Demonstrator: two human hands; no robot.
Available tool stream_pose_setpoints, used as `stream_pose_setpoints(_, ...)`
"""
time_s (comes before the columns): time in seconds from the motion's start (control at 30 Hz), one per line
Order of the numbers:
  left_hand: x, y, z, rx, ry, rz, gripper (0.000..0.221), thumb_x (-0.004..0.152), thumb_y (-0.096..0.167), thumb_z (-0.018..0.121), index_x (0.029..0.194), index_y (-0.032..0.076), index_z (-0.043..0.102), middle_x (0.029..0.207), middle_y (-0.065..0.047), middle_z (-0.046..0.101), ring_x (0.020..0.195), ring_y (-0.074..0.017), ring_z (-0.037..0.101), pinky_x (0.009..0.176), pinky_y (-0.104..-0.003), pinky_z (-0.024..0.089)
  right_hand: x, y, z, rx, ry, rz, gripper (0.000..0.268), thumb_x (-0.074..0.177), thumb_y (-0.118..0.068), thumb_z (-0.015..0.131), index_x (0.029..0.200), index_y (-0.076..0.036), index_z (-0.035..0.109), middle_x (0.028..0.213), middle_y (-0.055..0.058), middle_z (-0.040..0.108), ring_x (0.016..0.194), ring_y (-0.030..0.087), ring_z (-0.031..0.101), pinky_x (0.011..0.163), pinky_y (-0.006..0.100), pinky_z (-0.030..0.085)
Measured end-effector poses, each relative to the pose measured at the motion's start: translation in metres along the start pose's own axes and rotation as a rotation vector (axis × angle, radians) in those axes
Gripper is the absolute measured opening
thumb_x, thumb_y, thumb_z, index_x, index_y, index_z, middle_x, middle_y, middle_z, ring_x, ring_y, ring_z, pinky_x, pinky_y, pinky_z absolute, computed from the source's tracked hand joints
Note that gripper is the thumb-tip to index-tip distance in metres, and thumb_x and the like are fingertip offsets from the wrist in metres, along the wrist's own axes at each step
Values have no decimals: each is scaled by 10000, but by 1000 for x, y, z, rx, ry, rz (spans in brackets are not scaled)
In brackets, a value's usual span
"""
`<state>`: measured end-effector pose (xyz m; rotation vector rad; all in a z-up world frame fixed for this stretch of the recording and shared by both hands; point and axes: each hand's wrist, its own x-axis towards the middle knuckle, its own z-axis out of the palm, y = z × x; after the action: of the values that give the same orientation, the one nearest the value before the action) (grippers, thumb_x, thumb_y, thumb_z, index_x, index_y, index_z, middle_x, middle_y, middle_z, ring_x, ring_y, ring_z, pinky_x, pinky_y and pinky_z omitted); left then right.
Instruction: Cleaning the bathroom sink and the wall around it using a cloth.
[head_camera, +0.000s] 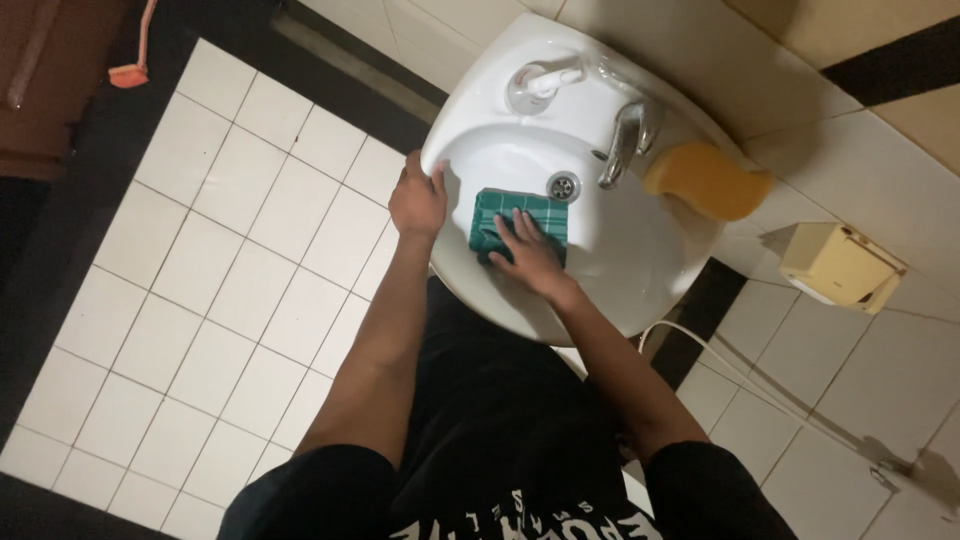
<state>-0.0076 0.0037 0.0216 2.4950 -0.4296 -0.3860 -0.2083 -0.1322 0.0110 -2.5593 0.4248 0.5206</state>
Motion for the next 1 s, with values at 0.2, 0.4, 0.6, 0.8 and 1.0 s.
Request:
stream_pose_setpoints(0.2,3,8,-4,3,-16,-36,440,1070,452,492,1392,153,471,1109,-147,705,1000,-408,743,848,-582,607,13,-36,-3,-31,-149,212,745,1081,-466,424,1683,-245,46,1719,237,-27,1599,379,-15,1276,560,111)
stream_pose_setpoints(0.4,0,12,-13,25,-62,-45,436,1081,460,455,1391,153,452,1122,-121,692,1009,-372,746,846,-538,624,64,-6,2,-133,49,164,794,1067,-446,511,1681,-178,86,1677,336,76,1577,455,91,1205,604,315)
stream_pose_setpoints(0.6,0,10,-12,22,-59,-32,452,1087,485,433,1388,150,439,1112,-118,682,999,-364,748,835,-532,629,75,-5,6,-192,157,164,716,1051,-422,569,1637,-125,284,1616,325,297,1521,450,287,1205,506,369)
stream_pose_setpoints(0.8,2,4,-6,-16,-29,6,473,1085,470,462,1393,111,464,1101,-161,692,1008,-411,739,842,-549,624,58,16,37,-150,136,127,597,1045,-351,555,1603,-207,397,1619,235,377,1526,397,320,1133,522,462)
stream_pose_setpoints(1.0,2,3,-3,-8,-23,8,460,1081,453,481,1399,121,459,1123,-158,690,1010,-407,736,840,-562,619,0,5,62,-145,160,193,638,1005,-393,545,1609,-272,376,1629,156,405,1513,321,379,1090,469,508)
